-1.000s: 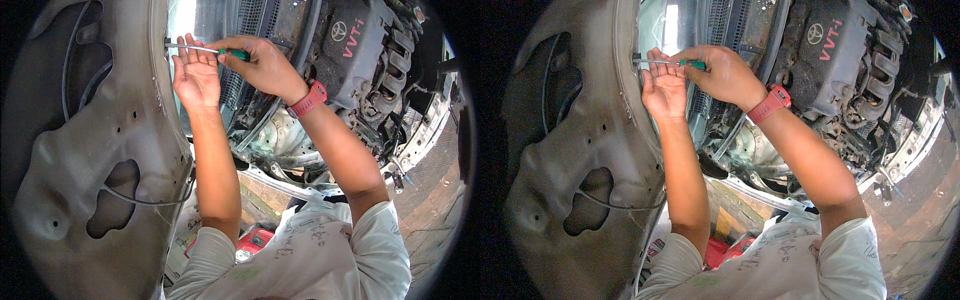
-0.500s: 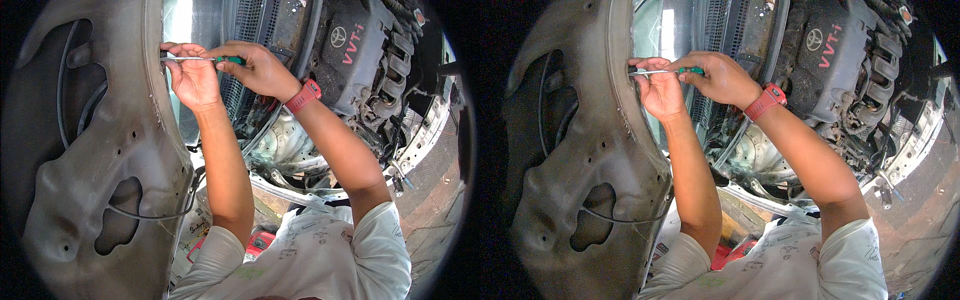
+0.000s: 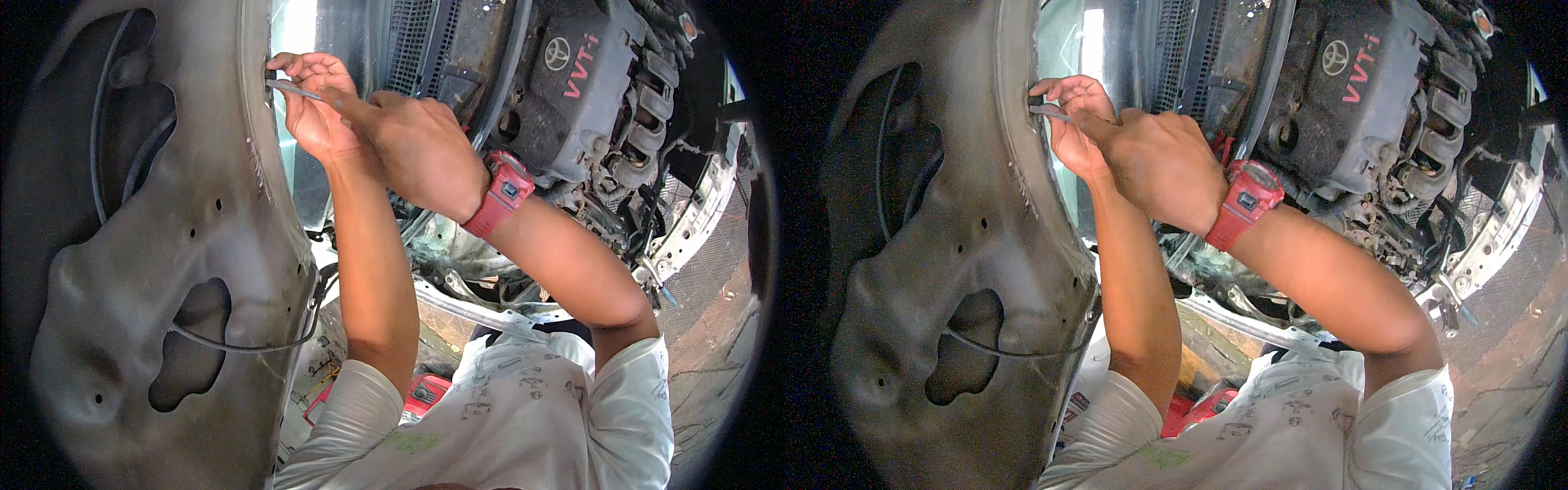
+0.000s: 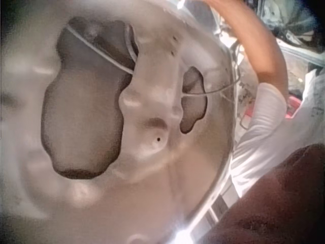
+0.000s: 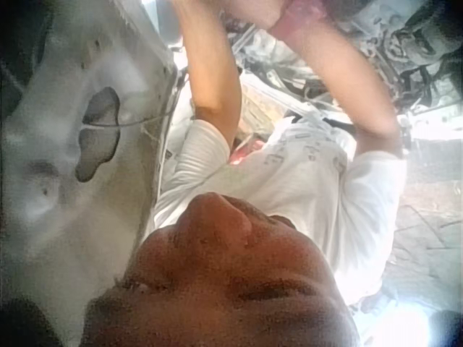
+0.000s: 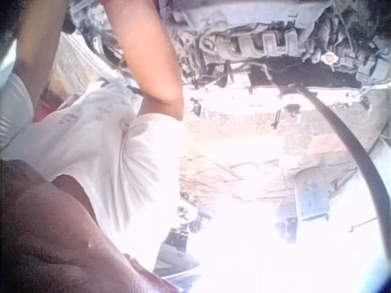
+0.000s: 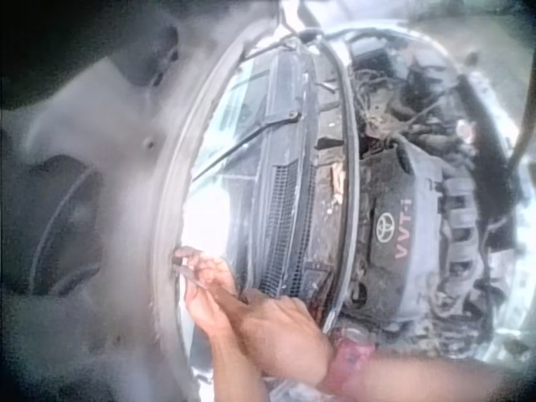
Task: The person uses a screwdriver and pliers to remove fasteners and clips from the front edge of a car hood. The person works along the hood's perimeter, detaching several fasteners and placing them aside.
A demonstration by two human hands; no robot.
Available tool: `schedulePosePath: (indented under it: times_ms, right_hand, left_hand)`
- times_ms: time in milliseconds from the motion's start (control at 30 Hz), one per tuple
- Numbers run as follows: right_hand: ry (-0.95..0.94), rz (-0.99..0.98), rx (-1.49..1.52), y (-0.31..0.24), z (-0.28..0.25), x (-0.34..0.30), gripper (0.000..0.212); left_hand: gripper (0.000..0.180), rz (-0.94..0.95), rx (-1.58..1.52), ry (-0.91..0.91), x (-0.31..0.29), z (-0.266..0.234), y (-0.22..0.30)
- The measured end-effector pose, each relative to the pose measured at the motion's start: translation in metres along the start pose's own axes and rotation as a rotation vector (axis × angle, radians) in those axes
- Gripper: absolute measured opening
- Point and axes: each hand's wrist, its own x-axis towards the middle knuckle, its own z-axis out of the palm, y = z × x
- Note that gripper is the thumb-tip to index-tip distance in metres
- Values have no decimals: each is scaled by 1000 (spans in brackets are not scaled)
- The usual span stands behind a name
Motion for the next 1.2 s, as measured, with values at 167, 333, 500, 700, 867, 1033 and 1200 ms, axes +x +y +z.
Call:
schedulePosePath:
  times_ms: [167, 333, 500, 700, 867, 1033, 1200]
  right_hand:
    - [36, -78, -248, -20, -19, 7, 47]
    - [230, -221, -410, -22, -12, 21, 38]
    - [345, -251, -477, -37, -5, 42, 30]
    - [61, -292, -541, -56, -52, 73, 29]
    - [-35, -309, -315, -27, -57, 56, 33]
    - [70, -308, -23, 31, -16, 21, 43]
    - [122, -334, -35, 60, 10, 24, 48]
  left_hand:
    - [26, 93, 160, 35, -2, 5, -2]
    - [25, 49, 22, 24, -3, 2, -4]
    - [30, -20, 209, 87, -7, -1, 5]
    - [37, -63, 377, 171, -12, -6, 14]
    - [31, -106, 293, 94, -2, -13, 31]
    - [31, -26, 167, 5, -2, -7, 17]
    - [35, -37, 135, -31, -3, -4, 14]
